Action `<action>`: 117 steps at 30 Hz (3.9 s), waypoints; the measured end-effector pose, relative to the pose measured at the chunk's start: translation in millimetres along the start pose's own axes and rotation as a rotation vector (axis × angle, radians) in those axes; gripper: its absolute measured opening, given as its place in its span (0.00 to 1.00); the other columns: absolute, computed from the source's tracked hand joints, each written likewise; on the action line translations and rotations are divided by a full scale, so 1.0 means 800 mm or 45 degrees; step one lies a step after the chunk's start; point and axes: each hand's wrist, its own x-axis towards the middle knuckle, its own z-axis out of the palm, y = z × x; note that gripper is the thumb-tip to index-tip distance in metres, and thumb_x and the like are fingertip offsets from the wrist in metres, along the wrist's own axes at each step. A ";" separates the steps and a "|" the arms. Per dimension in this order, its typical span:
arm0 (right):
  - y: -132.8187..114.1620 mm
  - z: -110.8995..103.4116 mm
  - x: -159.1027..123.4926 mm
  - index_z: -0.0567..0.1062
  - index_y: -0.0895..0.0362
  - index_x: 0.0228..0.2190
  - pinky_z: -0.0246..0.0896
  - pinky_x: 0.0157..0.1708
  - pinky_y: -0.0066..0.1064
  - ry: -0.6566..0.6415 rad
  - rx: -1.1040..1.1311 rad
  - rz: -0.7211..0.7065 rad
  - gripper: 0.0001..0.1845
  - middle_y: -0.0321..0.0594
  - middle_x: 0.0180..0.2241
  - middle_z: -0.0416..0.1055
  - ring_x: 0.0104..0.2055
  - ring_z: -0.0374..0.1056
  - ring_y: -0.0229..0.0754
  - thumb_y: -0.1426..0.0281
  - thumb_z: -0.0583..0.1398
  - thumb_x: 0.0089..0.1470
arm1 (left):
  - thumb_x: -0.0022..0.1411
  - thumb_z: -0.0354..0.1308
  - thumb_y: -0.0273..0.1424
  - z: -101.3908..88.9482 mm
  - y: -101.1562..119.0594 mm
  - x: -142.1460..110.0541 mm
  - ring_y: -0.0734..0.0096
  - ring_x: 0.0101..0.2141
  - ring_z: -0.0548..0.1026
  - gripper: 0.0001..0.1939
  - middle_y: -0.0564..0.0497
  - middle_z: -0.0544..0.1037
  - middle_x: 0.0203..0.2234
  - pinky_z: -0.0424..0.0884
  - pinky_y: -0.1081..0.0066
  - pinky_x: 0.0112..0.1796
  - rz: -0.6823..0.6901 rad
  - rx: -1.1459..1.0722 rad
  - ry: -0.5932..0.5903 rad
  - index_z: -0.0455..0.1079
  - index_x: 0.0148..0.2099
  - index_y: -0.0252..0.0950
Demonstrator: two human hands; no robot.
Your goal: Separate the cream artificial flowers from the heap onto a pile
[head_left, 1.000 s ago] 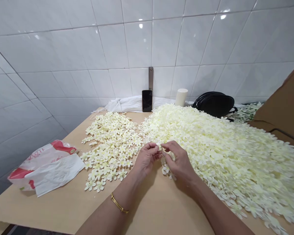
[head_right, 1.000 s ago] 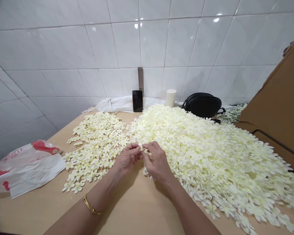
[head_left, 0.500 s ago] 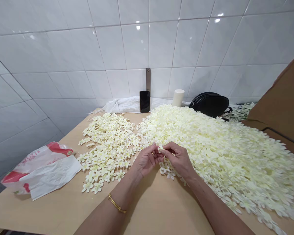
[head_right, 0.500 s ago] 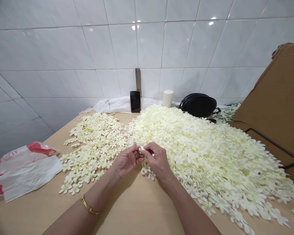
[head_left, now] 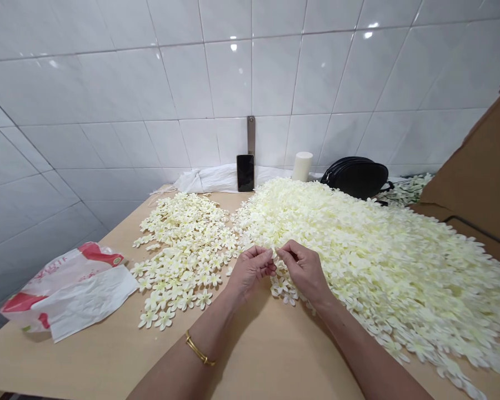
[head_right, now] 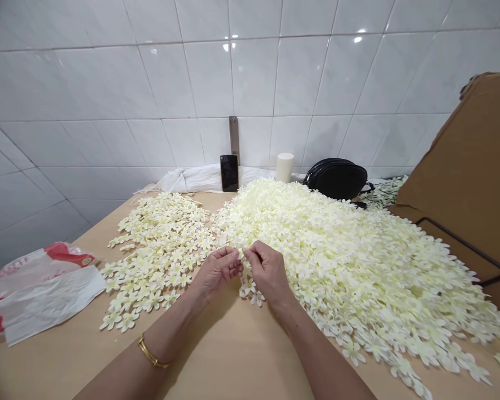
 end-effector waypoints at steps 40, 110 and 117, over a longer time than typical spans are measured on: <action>0.008 0.009 0.003 0.56 0.56 0.16 0.42 0.17 0.25 -0.186 0.458 0.426 0.22 0.27 0.13 0.50 0.16 0.46 0.30 0.53 0.55 0.46 | 0.37 0.67 0.29 -0.004 0.004 -0.001 0.81 0.15 0.66 0.16 0.59 0.67 0.13 0.60 0.80 0.17 0.036 -0.002 -0.035 0.64 0.29 0.35; 0.008 0.013 0.003 0.59 0.57 0.14 0.41 0.14 0.23 -0.065 0.793 0.590 0.24 0.27 0.10 0.52 0.13 0.48 0.29 0.51 0.60 0.40 | 0.42 0.64 0.34 0.003 -0.002 -0.011 0.84 0.12 0.62 0.13 0.55 0.70 0.15 0.56 0.81 0.14 0.051 0.221 -0.047 0.64 0.24 0.32; 0.007 0.012 -0.001 0.66 0.58 0.15 0.41 0.14 0.25 -0.375 0.587 0.456 0.25 0.31 0.12 0.58 0.14 0.48 0.30 0.51 0.54 0.47 | 0.41 0.65 0.35 0.004 -0.006 -0.008 0.86 0.13 0.59 0.14 0.59 0.64 0.13 0.55 0.81 0.15 0.128 0.139 -0.039 0.64 0.25 0.32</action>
